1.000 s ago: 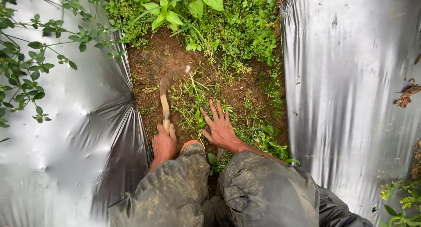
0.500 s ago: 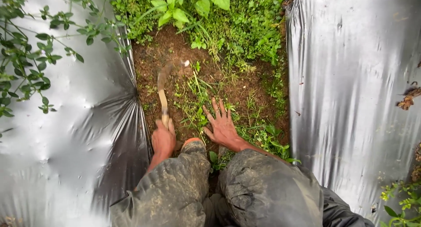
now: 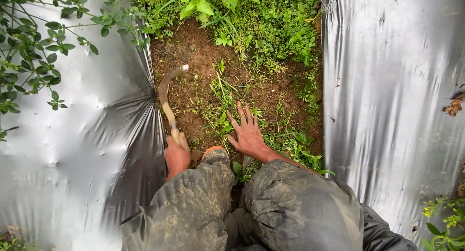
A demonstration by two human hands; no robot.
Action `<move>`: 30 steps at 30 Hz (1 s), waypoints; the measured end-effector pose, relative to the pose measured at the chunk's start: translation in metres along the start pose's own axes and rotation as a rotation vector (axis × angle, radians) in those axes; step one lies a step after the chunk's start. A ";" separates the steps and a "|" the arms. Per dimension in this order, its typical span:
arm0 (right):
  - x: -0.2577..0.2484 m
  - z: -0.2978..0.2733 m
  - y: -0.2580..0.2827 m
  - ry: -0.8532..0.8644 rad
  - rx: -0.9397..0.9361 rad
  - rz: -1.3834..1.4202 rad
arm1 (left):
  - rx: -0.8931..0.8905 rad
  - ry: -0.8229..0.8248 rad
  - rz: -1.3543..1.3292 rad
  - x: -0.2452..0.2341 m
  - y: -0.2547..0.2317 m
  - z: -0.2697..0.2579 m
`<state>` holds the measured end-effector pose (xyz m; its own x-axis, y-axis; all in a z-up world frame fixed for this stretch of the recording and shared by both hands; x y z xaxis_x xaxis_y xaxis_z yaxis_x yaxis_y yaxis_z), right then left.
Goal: The person uses a sickle to loosen soil and cut weeds in a garden bed. They pull the uprooted weeds by hand and gather them into a pile while working along a row bordered by plastic sheeting.
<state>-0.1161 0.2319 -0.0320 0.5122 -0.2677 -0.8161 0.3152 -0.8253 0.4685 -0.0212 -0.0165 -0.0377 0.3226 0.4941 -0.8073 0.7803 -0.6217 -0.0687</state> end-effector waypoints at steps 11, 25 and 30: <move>-0.003 -0.005 0.002 0.014 0.029 0.033 | 0.221 0.111 0.189 -0.008 -0.009 -0.024; 0.000 -0.009 -0.003 -0.041 0.008 0.042 | 0.464 0.189 0.006 -0.030 -0.083 0.002; -0.005 -0.013 -0.001 -0.065 -0.035 0.042 | 0.284 0.022 -0.270 -0.025 -0.079 0.014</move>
<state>-0.1087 0.2407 -0.0240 0.4730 -0.3342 -0.8152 0.3226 -0.7953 0.5132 -0.0987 0.0117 -0.0199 0.1398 0.6742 -0.7252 0.6604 -0.6092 -0.4390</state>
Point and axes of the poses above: each hand's wrist, its own z-axis towards the middle knuckle, its own x-axis out of the palm, y = z × x, the point moved 5 cm from there along z, towards the middle knuckle, and after that the axes turned 9 degrees about z, right-handed, at the moved point
